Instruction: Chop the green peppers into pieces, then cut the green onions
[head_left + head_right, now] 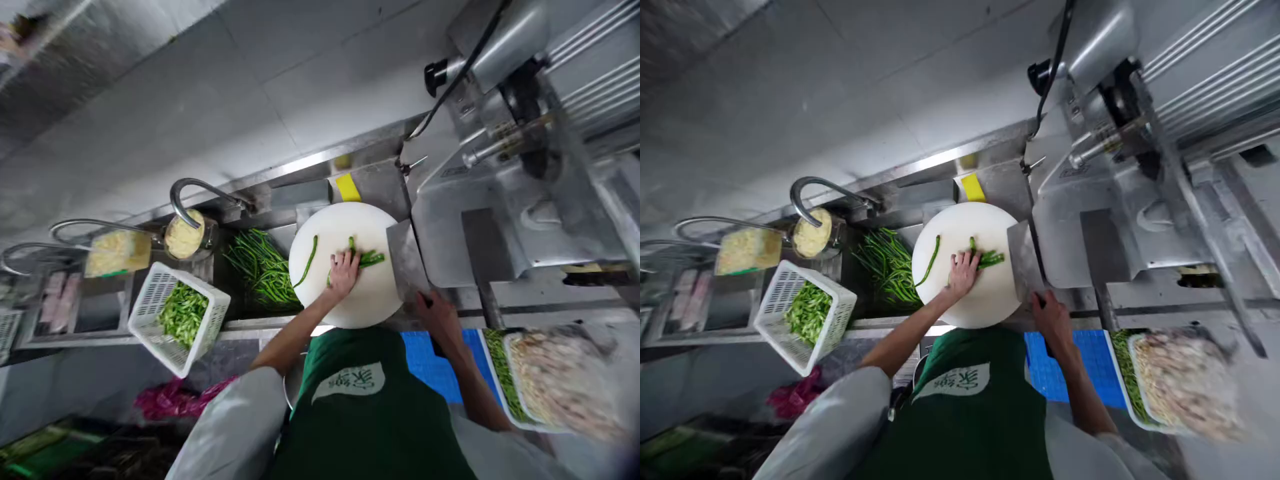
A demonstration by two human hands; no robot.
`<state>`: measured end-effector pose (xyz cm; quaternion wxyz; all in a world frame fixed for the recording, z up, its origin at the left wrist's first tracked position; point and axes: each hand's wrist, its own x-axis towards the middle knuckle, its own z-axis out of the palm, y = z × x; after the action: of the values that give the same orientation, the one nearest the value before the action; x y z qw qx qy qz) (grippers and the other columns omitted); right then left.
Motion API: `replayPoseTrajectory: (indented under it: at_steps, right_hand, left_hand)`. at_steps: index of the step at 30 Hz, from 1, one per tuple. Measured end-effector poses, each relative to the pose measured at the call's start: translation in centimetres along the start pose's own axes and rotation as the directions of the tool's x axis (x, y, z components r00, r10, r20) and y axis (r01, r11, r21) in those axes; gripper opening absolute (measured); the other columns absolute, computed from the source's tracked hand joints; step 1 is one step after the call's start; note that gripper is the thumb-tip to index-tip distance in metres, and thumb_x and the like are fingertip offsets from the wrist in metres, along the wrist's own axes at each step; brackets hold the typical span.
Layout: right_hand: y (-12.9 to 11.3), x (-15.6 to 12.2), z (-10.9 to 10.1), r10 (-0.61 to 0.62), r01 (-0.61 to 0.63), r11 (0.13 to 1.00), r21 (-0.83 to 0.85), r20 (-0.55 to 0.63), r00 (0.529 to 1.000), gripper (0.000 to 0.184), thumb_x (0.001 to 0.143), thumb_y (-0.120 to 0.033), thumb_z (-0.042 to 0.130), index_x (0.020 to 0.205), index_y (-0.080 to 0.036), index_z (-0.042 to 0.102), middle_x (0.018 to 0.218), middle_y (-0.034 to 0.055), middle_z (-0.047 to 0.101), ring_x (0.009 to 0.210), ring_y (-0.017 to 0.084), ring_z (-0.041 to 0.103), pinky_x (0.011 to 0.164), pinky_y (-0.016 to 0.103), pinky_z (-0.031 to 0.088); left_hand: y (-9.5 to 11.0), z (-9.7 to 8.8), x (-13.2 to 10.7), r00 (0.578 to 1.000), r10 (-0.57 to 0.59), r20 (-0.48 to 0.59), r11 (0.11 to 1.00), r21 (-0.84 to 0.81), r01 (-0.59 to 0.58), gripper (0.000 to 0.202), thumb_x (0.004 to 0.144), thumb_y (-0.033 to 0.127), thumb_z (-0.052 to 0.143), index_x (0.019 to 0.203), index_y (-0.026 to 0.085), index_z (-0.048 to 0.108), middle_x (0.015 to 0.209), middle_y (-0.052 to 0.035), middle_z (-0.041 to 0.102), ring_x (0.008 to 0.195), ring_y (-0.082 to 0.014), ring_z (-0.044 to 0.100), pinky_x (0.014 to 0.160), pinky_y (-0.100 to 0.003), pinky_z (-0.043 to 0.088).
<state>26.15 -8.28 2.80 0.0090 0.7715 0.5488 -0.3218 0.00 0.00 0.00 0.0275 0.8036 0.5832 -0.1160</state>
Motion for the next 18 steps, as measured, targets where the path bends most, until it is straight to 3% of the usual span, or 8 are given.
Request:
replayPoseTrajectory:
  at_steps: [2,5,7,11,13,14,16,18]
  right_hand:
    - [0.8,0.2,-0.1,0.004,-0.005,1.0,-0.015,-0.014,1.0,0.042,0.101,-0.047,0.045,0.106,-0.014,0.068,0.084,0.0131,0.072,0.079,0.026,0.066,0.065,0.031,0.036]
    - [1.3,0.5,-0.2,-0.005,0.004,0.999,-0.039,-0.032,0.999,0.042,0.101,-0.047,0.045,0.106,-0.013,0.068,0.083,0.0139,0.072,0.078,0.026,0.066,0.065,0.031,0.036]
    - [1.3,0.5,-0.3,-0.023,0.021,0.998,-0.056,-0.045,0.999,0.04,0.102,-0.046,0.046,0.105,-0.012,0.068,0.083,0.0148,0.072,0.077,0.026,0.066,0.065,0.031,0.036]
    - [0.8,0.5,-0.6,-0.063,0.058,0.995,-0.077,-0.068,0.996,0.037,0.102,-0.043,0.049,0.105,-0.011,0.067,0.085,0.0159,0.072,0.078,0.026,0.066,0.065,0.031,0.035]
    - [0.6,0.4,-0.7,-0.052,0.048,0.997,-0.068,-0.059,0.997,0.038,0.102,-0.043,0.048,0.104,-0.011,0.067,0.085,0.016,0.072,0.077,0.026,0.066,0.064,0.031,0.034]
    - [0.6,0.3,-0.7,-0.039,0.036,0.998,-0.058,-0.051,0.998,0.038,0.102,-0.044,0.048,0.104,-0.011,0.067,0.085,0.0159,0.072,0.076,0.026,0.065,0.064,0.031,0.034]
    - [0.5,0.2,-0.8,-0.012,0.011,0.999,-0.031,-0.033,0.999,0.039,0.101,-0.044,0.047,0.106,-0.011,0.068,0.086,0.0157,0.072,0.076,0.026,0.065,0.064,0.031,0.034]
    - [0.5,0.2,-0.8,0.005,-0.005,1.0,-0.004,-0.018,1.0,0.039,0.101,-0.044,0.047,0.108,-0.012,0.068,0.088,0.0155,0.073,0.077,0.026,0.065,0.065,0.031,0.035]
  left_hand:
    - [-0.9,-0.2,-0.2,0.96,0.276,0.048,0.961,-0.002,-0.276,0.053,0.103,0.029,0.042,0.156,0.026,0.041,0.153,-0.0157,0.048,0.142,-0.0366,0.043,0.114,-0.067,0.035]
    - [-2.7,-1.1,0.6,0.811,0.576,0.105,0.817,-0.022,-0.577,0.055,0.101,0.018,0.041,0.152,0.036,0.044,0.156,-0.0067,0.047,0.152,-0.0327,0.029,0.118,-0.068,0.028]
    - [-4.1,-1.9,1.9,0.718,0.683,0.132,0.727,-0.037,-0.686,0.06,0.098,0.011,0.041,0.149,0.042,0.048,0.159,-0.0006,0.044,0.156,-0.029,0.02,0.121,-0.065,0.022]
    - [-6.6,-3.6,3.0,0.648,0.754,0.108,0.656,-0.078,-0.751,0.071,0.087,0.002,0.048,0.145,0.041,0.052,0.164,0.0026,0.036,0.157,-0.0301,0.015,0.121,-0.063,0.023]
    - [-7.4,-4.0,2.2,0.664,0.747,0.036,0.663,-0.12,-0.739,0.074,0.081,0.001,0.052,0.146,0.037,0.053,0.163,-0.0014,0.038,0.155,-0.033,0.019,0.118,-0.062,0.027]
    - [-7.5,-4.1,1.6,0.711,0.703,-0.018,0.702,-0.145,-0.697,0.072,0.081,0.002,0.054,0.145,0.034,0.054,0.159,-0.005,0.043,0.152,-0.0341,0.026,0.116,-0.061,0.031]
    - [-7.4,-4.3,0.7,0.87,0.467,-0.157,0.844,-0.215,-0.492,0.06,0.084,0.006,0.053,0.14,0.026,0.061,0.142,-0.0117,0.057,0.138,-0.0333,0.044,0.11,-0.056,0.039]
    - [-6.4,-4.4,0.7,0.959,0.119,-0.256,0.926,-0.32,-0.201,0.04,0.091,0.012,0.05,0.125,0.019,0.069,0.117,-0.0129,0.068,0.116,-0.0293,0.058,0.105,-0.052,0.044]
